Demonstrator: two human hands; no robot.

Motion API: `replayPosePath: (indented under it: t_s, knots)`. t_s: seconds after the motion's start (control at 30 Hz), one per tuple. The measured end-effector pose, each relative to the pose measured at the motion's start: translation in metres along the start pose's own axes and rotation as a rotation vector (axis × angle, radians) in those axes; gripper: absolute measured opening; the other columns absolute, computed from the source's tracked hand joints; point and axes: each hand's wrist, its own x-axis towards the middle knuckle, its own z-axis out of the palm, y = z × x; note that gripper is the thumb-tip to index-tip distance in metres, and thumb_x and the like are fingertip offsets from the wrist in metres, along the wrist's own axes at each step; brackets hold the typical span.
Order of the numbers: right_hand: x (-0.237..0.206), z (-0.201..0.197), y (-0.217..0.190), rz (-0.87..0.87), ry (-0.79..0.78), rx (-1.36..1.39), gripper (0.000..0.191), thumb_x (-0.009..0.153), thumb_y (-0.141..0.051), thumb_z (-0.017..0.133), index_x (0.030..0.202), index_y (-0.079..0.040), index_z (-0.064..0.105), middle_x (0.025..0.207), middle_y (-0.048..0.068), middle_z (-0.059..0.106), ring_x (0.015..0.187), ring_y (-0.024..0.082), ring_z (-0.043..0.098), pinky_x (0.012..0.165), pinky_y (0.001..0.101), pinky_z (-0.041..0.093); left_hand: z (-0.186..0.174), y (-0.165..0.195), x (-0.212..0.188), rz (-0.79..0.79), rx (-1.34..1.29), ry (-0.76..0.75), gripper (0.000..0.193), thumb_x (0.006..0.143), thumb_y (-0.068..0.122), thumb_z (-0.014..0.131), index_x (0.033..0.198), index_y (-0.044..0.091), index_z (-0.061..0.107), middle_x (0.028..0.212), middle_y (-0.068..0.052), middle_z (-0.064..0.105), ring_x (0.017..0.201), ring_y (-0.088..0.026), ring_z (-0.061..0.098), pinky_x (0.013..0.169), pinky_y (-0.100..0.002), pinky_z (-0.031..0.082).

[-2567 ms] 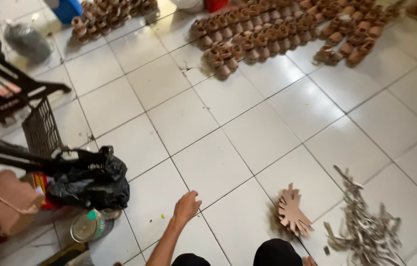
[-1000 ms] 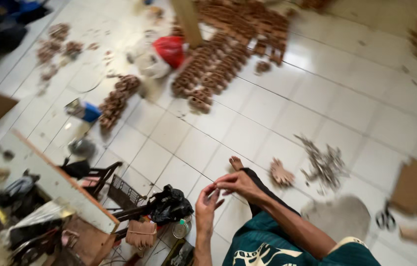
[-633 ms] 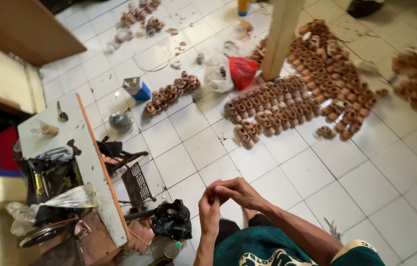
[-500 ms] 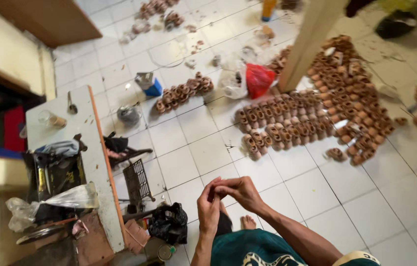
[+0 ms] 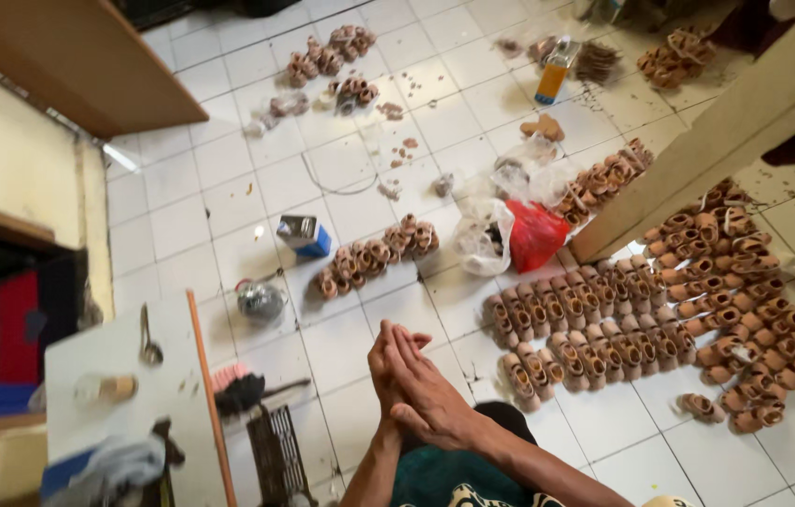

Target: The person sits on the workshop floor and applies glue from a can into a small metal bowl, then brushes glue onto cut leather sandal parts and presses the pieces together by hand, setting finished pieces aside with other completed sandal uppers.

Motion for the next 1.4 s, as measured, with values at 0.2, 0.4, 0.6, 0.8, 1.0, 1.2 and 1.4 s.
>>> replayPosePath:
  t_s: [0.2,0.4,0.6,0.8,1.0,1.2,1.4]
  knots:
    - [0.113,-0.063,0.088,0.220,0.136,0.035,0.100,0.102,-0.069,0.038,0.162,0.008,0.012,0.166,0.030,0.025,0.157,0.045,0.021,0.127,0.0496,0.019,0.068,0.023,0.180,-0.063,0.043,-0.182,0.037,0.101,0.041,0.056,0.102,0.004,0.050,0.095,-0.005,0.054,0.110,-0.022,0.062,0.102,-0.042,0.049]
    - [0.218,-0.143,0.221,0.102,-0.013,-0.187,0.094,0.104,-0.070,0.036,0.166,-0.001,0.019,0.172,0.030,0.020,0.164,0.045,0.014,0.134,0.0542,0.012,0.078,-0.030,0.364,-0.298,-0.189,-0.157,0.046,0.109,0.047,0.044,0.087,0.007,0.049,0.086,-0.008,0.055,0.101,-0.028,0.063,0.104,-0.046,0.051]
    - [0.345,-0.233,0.292,0.106,0.004,-0.072,0.095,0.103,-0.070,0.034,0.167,-0.002,0.019,0.175,0.030,0.006,0.165,0.045,0.005,0.130,0.0630,0.008,0.110,-0.111,0.537,-0.477,-0.357,0.153,0.042,0.106,0.045,0.042,0.084,0.010,0.048,0.097,-0.007,0.060,0.113,-0.030,0.063,0.096,-0.047,0.050]
    - [0.438,-0.300,0.375,0.113,-0.069,-0.103,0.096,0.101,-0.069,0.041,0.165,0.000,0.022,0.172,0.029,0.017,0.163,0.045,0.013,0.128,0.0645,0.012,0.112,-0.149,0.686,-0.517,-0.344,0.246,0.040,0.107,0.048,0.043,0.091,0.011,0.046,0.115,-0.013,0.060,0.122,-0.034,0.059,0.100,-0.054,0.050]
    - [0.512,-0.344,0.505,0.176,-0.034,-0.003,0.092,0.103,-0.064,0.050,0.164,0.000,0.025,0.170,0.024,0.033,0.162,0.043,0.029,0.133,0.0560,0.020,0.103,-0.210,0.864,-0.412,-0.314,0.389,0.040,0.106,0.050,0.042,0.102,0.011,0.048,0.125,-0.011,0.057,0.131,-0.030,0.054,0.107,-0.054,0.046]
    - [0.661,-0.413,0.686,0.255,0.341,-0.398,0.083,0.099,-0.061,0.052,0.160,-0.008,0.034,0.169,0.022,0.030,0.159,0.044,0.021,0.129,0.0574,0.009,0.197,-0.297,1.012,-0.733,-0.290,-0.515,0.083,0.099,0.064,0.032,0.158,0.006,0.022,0.161,-0.013,0.035,0.147,-0.032,0.036,0.120,-0.048,0.028]
    - [0.709,-0.540,0.796,0.842,0.731,-0.514,0.066,0.104,-0.049,0.045,0.155,-0.007,0.042,0.163,0.021,0.037,0.155,0.041,0.026,0.123,0.0599,0.011,0.247,-0.292,1.166,-1.122,-0.241,-0.870,0.086,0.102,0.066,0.022,0.156,0.001,0.037,0.160,-0.015,0.045,0.150,-0.028,0.040,0.123,-0.042,0.032]
